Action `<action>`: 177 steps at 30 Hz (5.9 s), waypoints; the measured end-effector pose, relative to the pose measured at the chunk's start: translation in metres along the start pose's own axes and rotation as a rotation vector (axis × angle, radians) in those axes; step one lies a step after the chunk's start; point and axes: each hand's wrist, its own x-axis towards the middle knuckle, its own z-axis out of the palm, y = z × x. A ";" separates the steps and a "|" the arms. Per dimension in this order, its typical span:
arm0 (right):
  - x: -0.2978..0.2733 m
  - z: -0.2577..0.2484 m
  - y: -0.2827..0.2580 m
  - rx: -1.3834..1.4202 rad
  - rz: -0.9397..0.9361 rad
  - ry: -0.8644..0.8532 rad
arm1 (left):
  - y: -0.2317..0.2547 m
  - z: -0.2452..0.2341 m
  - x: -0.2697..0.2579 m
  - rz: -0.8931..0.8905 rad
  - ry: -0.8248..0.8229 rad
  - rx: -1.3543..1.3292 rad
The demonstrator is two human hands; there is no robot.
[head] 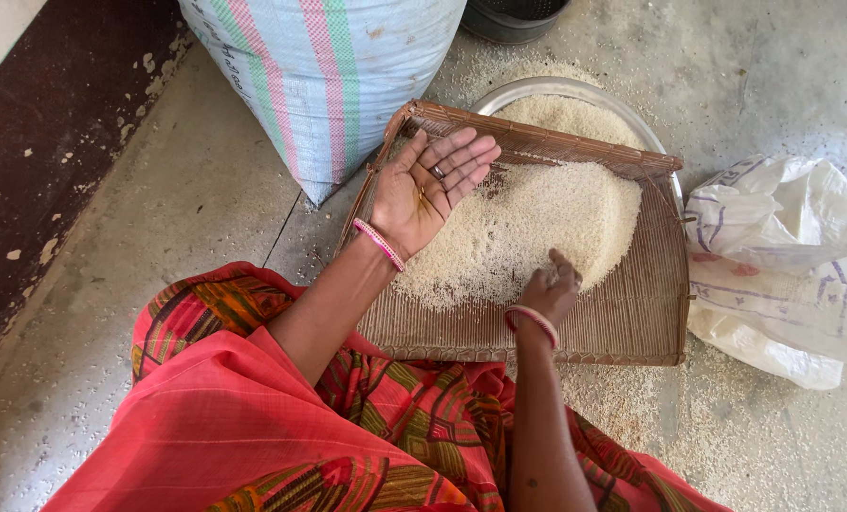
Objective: The person sits on the floor and sorts grains in a woven basket by hand, picking out small dark particles and placing them into the palm of the left hand. The basket rests on a metal tray, and a large sack of grains is visible nearby.
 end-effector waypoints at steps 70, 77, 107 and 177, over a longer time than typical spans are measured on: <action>0.003 -0.001 -0.101 0.217 -0.184 -0.308 | -0.021 -0.026 0.007 -0.038 0.157 0.065; 0.010 -0.001 -0.089 0.314 -0.202 -0.179 | -0.016 -0.016 0.005 -0.055 0.094 0.025; -0.006 0.015 -0.047 -0.602 -0.233 -0.532 | 0.019 -0.005 0.009 0.109 -0.020 0.014; -0.005 0.022 -0.074 -0.209 -0.621 -0.274 | -0.004 -0.010 0.006 -0.030 0.024 0.049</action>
